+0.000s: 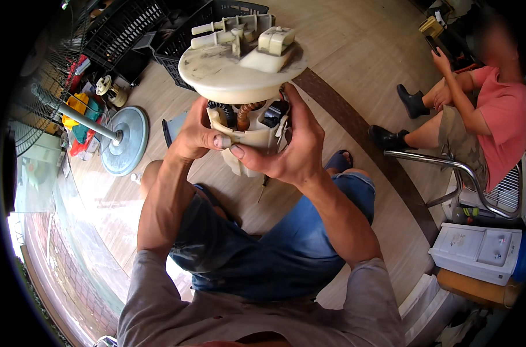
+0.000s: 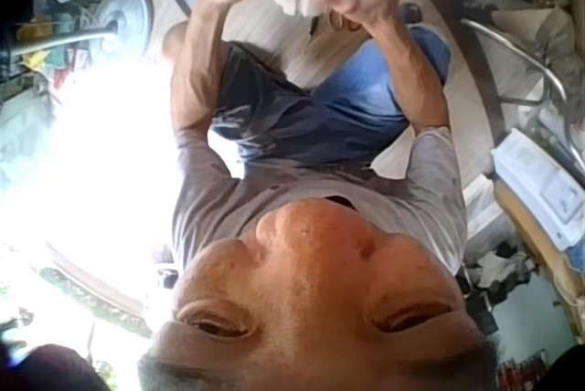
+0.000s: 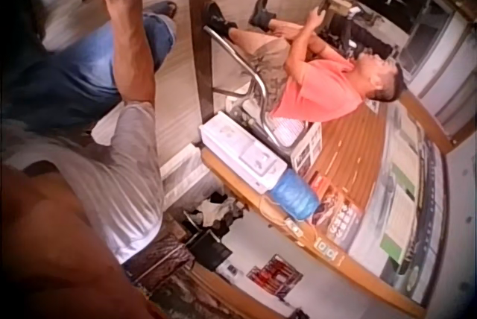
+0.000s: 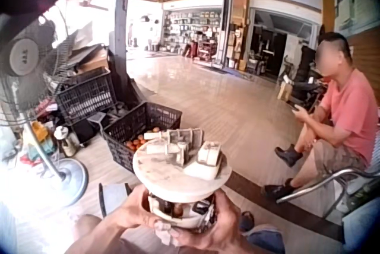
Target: The person manipulates a fuel pump assembly by hand, disconnecting internal components and wires and then reconnecting them.
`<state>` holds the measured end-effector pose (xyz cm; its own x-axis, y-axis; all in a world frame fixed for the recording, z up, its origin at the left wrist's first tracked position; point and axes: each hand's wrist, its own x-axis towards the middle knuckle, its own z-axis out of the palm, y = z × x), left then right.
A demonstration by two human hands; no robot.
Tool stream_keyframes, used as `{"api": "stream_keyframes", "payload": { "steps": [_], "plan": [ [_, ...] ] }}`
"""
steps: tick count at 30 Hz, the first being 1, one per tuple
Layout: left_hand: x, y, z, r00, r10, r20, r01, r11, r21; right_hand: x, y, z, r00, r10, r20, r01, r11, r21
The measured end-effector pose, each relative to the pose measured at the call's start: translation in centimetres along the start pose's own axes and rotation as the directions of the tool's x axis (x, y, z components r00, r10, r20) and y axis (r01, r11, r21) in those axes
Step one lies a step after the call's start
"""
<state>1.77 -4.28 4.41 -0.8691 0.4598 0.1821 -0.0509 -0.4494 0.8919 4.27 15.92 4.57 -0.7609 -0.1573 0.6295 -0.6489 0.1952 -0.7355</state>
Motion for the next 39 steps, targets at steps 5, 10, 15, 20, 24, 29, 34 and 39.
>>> {"api": "stream_keyframes", "payload": {
  "steps": [5,10,15,20,24,29,34,39],
  "plan": [
    [-0.1,-0.4,-0.2,1.0,-0.006,0.016,0.006,1.0,0.015,0.0,-0.1,-0.3,0.998,-0.045,0.032,0.049,0.989,-0.142],
    [-0.4,0.1,0.0,0.999,-0.038,0.036,0.036,0.998,0.058,-0.3,0.8,-0.2,0.985,-0.172,0.007,0.169,0.958,-0.23],
    [-0.6,-0.3,-0.5,0.999,-0.037,0.038,0.035,0.998,0.052,0.0,0.6,-0.1,0.962,-0.273,0.005,0.258,0.902,-0.345],
    [-0.8,-0.1,-0.3,0.999,-0.051,0.018,0.05,0.996,0.067,0.0,0.7,-0.1,0.961,-0.276,0.013,0.263,0.901,-0.346],
    [-0.7,-0.4,-0.8,0.999,-0.042,0.019,0.04,0.996,0.076,0.4,0.2,0.1,0.964,-0.264,0.018,0.253,0.902,-0.348],
    [-0.3,-0.5,-0.6,0.999,-0.018,0.043,0.015,0.998,0.058,0.4,0.4,0.1,0.966,-0.258,0.007,0.245,0.908,-0.34],
    [-0.3,-0.7,-0.7,0.999,0.007,0.036,-0.008,1.0,0.025,0.3,0.5,0.1,0.969,-0.249,0.004,0.235,0.911,-0.339],
    [-0.2,-0.8,-0.7,1.0,-0.017,0.001,0.017,1.0,0.004,0.5,0.8,0.3,0.971,-0.237,-0.011,0.222,0.924,-0.31]
  ]
}}
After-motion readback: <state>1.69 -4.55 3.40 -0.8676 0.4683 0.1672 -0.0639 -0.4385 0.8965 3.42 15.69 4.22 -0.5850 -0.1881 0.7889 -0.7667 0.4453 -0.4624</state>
